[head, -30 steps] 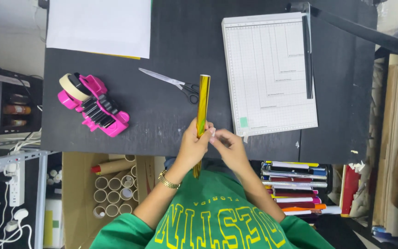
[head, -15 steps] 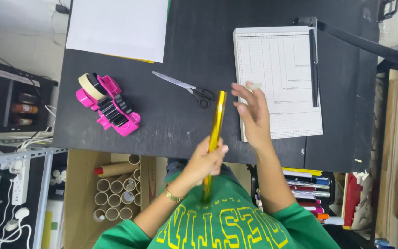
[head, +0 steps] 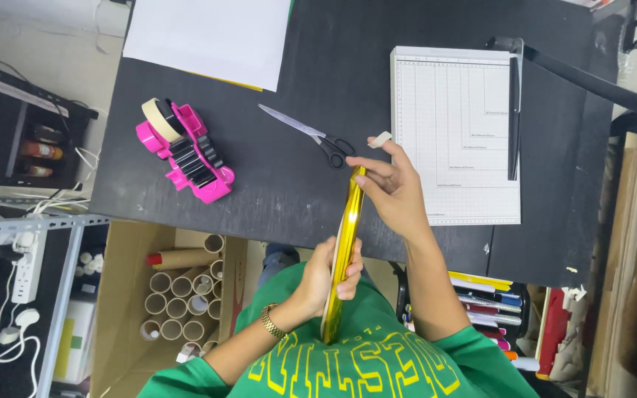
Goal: Rolling sheets of gold foil and white paper into tight tubes for storage or organization.
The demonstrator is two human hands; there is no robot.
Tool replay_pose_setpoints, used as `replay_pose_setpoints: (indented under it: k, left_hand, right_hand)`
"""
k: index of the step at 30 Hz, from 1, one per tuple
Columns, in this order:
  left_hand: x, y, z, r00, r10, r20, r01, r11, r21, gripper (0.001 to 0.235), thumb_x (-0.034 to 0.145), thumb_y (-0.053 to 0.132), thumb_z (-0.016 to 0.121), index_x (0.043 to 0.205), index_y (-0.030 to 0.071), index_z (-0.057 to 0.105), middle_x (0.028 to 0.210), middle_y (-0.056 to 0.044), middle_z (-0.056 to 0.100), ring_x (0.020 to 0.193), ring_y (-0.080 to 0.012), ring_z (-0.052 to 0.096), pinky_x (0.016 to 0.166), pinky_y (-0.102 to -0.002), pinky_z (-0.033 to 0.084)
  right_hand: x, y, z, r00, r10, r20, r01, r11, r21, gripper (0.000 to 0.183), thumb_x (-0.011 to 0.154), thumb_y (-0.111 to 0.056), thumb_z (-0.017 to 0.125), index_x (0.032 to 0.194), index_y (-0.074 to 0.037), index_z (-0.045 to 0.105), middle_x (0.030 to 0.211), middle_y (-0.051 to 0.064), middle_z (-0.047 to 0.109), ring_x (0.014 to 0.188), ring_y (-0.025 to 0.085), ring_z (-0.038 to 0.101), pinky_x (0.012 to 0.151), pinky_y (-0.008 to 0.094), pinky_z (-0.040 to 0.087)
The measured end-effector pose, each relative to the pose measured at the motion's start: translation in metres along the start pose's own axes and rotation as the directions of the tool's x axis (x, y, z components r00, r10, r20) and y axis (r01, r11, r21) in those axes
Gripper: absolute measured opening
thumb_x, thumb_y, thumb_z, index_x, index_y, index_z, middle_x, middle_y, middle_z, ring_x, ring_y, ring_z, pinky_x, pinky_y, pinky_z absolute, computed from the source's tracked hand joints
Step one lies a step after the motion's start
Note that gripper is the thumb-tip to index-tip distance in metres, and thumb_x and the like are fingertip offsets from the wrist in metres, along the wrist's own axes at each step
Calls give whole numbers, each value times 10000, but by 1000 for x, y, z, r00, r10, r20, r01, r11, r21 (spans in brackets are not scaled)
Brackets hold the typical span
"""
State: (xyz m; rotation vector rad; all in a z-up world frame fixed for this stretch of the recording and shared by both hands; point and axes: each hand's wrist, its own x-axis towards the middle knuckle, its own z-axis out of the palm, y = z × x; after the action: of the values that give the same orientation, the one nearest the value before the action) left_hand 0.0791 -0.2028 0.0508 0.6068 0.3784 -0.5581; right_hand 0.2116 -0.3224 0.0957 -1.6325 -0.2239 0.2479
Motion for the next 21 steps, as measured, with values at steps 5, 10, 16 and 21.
replay_pose_setpoints:
  k: [5,10,16,21]
  left_hand:
    - [-4,-3,-8,998,-12,68,15,999,-39,325,1067,304,206,1179,71,402,795,-15,337,468,-84,369,385,-216,370]
    - [-14,-9,-16,982,28,186,-14,997,-74,338,1124,306,312,1280,33,435,832,-84,397,487,-196,508,417,-336,488]
    - [-11,-26,-34,977,-78,200,96,992,-82,370,1134,391,336,1111,45,466,817,-33,358,492,-128,433,411,-267,421]
    - [-11,-14,-17,993,-59,105,61,998,-22,287,1136,333,345,1069,75,450,787,-11,318,472,-111,377,369,-238,355]
  right_hand:
    - [-3,2,1,1000,-20,-15,20,999,46,591,921,91,654,1453,-50,439,1190,216,740,1135,247,703,1014,371,557]
    - [-6,2,-2,1000,-28,-9,29,996,87,571,929,110,632,1432,-53,418,1186,224,735,1136,239,702,1017,343,560]
    - [-8,5,-6,998,-60,-19,61,994,88,564,933,118,641,1425,-29,409,1199,247,721,1204,289,675,1046,371,550]
    - [-8,-1,-10,989,-144,-28,146,980,138,499,973,23,628,1416,-87,425,1394,236,595,1324,334,576,1129,445,479]
